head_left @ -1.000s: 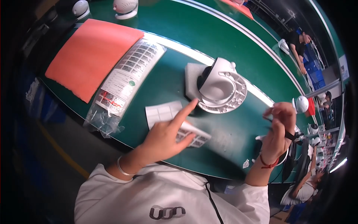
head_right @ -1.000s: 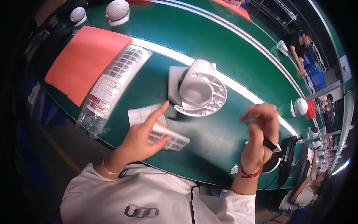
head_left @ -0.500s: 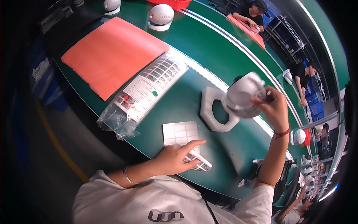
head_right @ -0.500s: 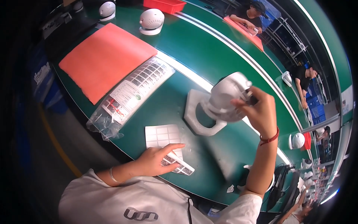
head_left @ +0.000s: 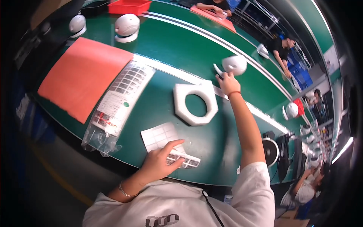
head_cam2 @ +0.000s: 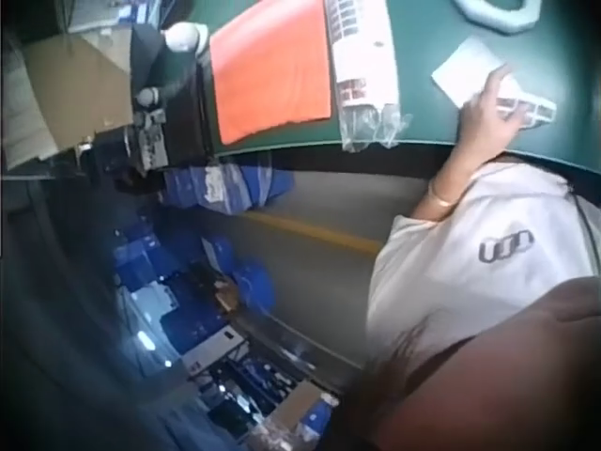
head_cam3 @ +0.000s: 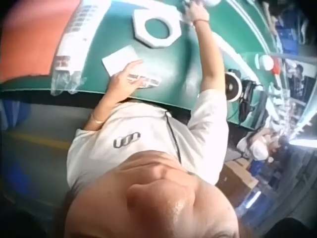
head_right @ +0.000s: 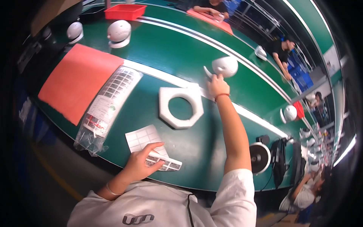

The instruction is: Applying small identification labels to electronic camera components using tweezers.

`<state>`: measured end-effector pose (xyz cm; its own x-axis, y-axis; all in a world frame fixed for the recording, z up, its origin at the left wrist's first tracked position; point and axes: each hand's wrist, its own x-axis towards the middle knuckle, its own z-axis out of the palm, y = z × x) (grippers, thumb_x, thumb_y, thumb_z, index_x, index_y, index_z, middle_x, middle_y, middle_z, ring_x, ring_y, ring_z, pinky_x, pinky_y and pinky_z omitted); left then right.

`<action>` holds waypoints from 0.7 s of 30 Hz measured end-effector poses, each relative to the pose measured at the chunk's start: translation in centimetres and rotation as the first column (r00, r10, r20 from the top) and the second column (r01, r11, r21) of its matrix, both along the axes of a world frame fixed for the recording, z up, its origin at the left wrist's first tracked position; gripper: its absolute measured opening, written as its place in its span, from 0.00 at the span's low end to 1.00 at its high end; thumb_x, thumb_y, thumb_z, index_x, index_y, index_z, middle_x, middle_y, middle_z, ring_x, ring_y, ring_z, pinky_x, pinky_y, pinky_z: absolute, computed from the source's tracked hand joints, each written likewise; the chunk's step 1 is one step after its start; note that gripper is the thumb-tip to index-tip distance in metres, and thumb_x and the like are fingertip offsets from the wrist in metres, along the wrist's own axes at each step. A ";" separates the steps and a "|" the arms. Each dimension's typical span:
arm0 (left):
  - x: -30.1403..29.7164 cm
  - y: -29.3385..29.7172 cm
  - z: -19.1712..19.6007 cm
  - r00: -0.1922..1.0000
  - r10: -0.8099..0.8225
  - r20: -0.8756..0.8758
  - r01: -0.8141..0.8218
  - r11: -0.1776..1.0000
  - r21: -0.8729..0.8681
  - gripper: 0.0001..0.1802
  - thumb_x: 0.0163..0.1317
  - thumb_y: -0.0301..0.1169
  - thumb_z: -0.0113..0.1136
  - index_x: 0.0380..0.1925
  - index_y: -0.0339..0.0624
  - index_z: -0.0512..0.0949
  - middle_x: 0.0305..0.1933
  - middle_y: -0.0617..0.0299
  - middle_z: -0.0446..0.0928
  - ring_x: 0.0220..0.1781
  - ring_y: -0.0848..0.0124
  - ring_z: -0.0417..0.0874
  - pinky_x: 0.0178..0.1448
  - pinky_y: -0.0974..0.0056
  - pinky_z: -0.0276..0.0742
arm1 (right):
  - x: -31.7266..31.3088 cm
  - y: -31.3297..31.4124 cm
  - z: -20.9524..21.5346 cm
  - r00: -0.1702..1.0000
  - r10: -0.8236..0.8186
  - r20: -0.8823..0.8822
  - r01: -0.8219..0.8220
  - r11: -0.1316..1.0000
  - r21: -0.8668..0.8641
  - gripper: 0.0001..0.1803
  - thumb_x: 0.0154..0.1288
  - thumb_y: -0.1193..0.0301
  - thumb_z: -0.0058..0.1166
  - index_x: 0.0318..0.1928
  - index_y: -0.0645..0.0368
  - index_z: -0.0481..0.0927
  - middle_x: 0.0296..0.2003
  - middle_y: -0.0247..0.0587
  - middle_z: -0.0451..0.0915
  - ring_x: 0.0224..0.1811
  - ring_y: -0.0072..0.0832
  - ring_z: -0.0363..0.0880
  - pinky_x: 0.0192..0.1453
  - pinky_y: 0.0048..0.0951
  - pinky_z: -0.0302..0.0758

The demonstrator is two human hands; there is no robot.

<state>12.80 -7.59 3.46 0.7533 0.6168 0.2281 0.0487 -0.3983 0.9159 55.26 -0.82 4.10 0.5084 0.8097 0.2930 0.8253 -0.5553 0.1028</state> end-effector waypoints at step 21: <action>1.0 -0.3 0.1 1.000 -0.017 0.003 0.018 0.988 -0.156 0.33 0.53 0.19 0.64 0.62 0.37 0.67 0.33 0.56 0.82 0.35 0.70 0.85 0.39 0.67 0.80 | -12.2 -41.5 2.6 0.996 -0.089 -0.013 0.087 0.991 -0.101 0.10 0.45 0.76 0.58 0.33 0.57 0.80 0.25 0.42 0.78 0.29 0.41 0.80 0.34 0.39 0.76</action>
<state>13.78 -7.93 3.58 0.7641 0.6316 0.1316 0.0410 -0.2511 0.9671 43.02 -42.34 6.67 0.5833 0.7865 0.2029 0.7758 -0.6134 0.1476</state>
